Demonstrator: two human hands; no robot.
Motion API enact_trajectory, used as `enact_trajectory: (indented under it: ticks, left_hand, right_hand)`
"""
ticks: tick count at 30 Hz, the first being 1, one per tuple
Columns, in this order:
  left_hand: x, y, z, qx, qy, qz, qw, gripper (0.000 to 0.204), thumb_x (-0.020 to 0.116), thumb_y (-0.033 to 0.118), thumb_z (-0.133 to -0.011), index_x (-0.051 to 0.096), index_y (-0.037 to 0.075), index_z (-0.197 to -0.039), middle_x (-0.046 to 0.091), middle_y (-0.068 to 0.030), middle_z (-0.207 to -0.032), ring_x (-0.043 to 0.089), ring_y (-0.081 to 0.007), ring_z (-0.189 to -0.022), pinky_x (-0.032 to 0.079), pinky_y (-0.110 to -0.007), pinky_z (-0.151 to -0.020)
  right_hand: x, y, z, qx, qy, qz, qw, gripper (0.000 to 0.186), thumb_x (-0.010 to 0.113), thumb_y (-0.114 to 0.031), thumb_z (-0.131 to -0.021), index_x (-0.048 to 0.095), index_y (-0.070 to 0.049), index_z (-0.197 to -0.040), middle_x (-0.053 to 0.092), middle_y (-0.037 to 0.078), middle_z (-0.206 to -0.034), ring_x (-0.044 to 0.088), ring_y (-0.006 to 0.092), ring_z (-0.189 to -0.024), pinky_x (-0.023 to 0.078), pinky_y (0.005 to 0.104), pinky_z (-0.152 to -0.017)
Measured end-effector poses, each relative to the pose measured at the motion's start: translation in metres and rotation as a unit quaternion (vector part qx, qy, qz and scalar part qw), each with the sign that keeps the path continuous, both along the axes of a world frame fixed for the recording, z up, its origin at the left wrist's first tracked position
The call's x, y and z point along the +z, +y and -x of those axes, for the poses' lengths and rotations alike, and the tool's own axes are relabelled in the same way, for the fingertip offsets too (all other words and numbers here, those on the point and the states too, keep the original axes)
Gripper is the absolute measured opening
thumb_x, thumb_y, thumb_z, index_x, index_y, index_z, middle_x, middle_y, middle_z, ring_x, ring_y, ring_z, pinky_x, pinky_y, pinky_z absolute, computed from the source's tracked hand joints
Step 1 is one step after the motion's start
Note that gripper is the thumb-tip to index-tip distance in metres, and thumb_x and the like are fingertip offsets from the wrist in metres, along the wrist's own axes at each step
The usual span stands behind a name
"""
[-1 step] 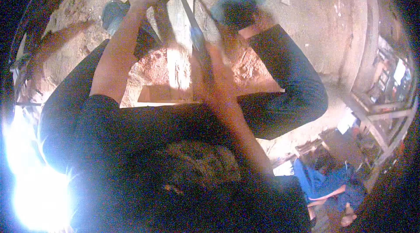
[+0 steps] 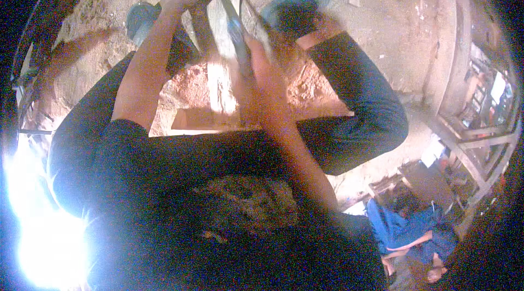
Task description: The person sits on the ground and uses a hand saw to cut a piece of wood placed between their legs. They hold the wood steady with one hand and saw back and forth with the other, producing sawdust.
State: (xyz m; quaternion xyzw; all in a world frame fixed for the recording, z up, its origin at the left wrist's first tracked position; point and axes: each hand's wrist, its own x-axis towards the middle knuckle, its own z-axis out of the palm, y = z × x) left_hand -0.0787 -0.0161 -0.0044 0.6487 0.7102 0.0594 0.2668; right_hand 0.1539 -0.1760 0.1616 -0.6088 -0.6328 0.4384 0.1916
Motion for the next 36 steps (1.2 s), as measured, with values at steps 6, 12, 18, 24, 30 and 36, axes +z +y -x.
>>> enact_trajectory:
  ticks: [6, 12, 18, 24, 30, 36]
  left_hand:
    - [-0.019, 0.012, -0.011, -0.041, 0.040, -0.017, 0.998, 0.098, 0.068, 0.071, -0.069, 0.044, -0.003, -0.128, 0.064, -0.0311, -0.105, 0.064, -0.0463, -0.099, 0.052, -0.051, -0.085]
    - [-0.050, 0.020, -0.006, -0.047, 0.056, -0.105, 0.992, 0.104, 0.062, 0.078, -0.069, 0.039, -0.003, -0.130, 0.065, -0.0321, -0.100, 0.066, -0.0472, -0.092, 0.053, -0.051, -0.082]
    - [-0.034, 0.015, -0.004, -0.061, 0.088, -0.048, 0.993, 0.103, 0.063, 0.079, -0.067, 0.046, -0.004, -0.126, 0.065, -0.0312, -0.105, 0.065, -0.0448, -0.098, 0.052, -0.051, -0.085]
    - [-0.007, 0.014, -0.019, 0.006, 0.000, 0.003, 1.000, 0.100, 0.070, 0.069, -0.069, 0.042, -0.003, -0.133, 0.061, -0.0305, -0.113, 0.061, -0.0457, -0.104, 0.051, -0.050, -0.087]
    - [-0.046, 0.015, -0.001, -0.043, 0.057, -0.079, 0.994, 0.102, 0.065, 0.078, -0.066, 0.049, -0.003, -0.125, 0.064, -0.0308, -0.106, 0.065, -0.0442, -0.097, 0.053, -0.051, -0.084]
    - [0.004, 0.015, -0.020, 0.005, 0.022, 0.034, 0.999, 0.099, 0.070, 0.068, -0.070, 0.042, -0.002, -0.134, 0.061, -0.0303, -0.115, 0.060, -0.0437, -0.108, 0.050, -0.048, -0.090]
  right_hand:
    - [-0.012, -0.029, -0.031, -0.037, 0.036, -0.029, 0.998, 0.039, 0.060, -0.012, -0.092, 0.051, 0.000, -0.128, 0.063, 0.021, -0.103, 0.063, 0.0232, -0.089, 0.050, 0.0350, -0.080]
    - [-0.019, 0.027, -0.004, -0.021, 0.004, -0.071, 0.997, 0.032, 0.060, -0.013, -0.093, 0.053, 0.000, -0.121, 0.063, 0.014, -0.088, 0.062, 0.0169, -0.081, 0.050, 0.0328, -0.074]
    - [-0.008, -0.018, -0.029, 0.000, -0.013, -0.099, 0.995, 0.029, 0.057, -0.010, -0.094, 0.054, -0.001, -0.121, 0.064, 0.011, -0.090, 0.062, 0.0160, -0.083, 0.050, 0.0347, -0.078]
    - [-0.029, 0.027, -0.002, -0.018, 0.005, -0.079, 0.997, 0.031, 0.058, -0.009, -0.091, 0.054, -0.001, -0.121, 0.066, 0.012, -0.090, 0.064, 0.0151, -0.081, 0.051, 0.0322, -0.072]
    - [-0.003, -0.041, -0.035, 0.001, -0.009, -0.061, 0.998, 0.034, 0.058, -0.010, -0.092, 0.053, 0.000, -0.124, 0.063, 0.018, -0.101, 0.063, 0.0234, -0.089, 0.049, 0.0366, -0.079]
    - [-0.036, 0.037, 0.018, -0.030, -0.023, -0.048, 0.998, 0.038, 0.060, -0.011, -0.092, 0.051, 0.000, -0.127, 0.064, 0.018, -0.102, 0.065, 0.0214, -0.086, 0.051, 0.0352, -0.071]
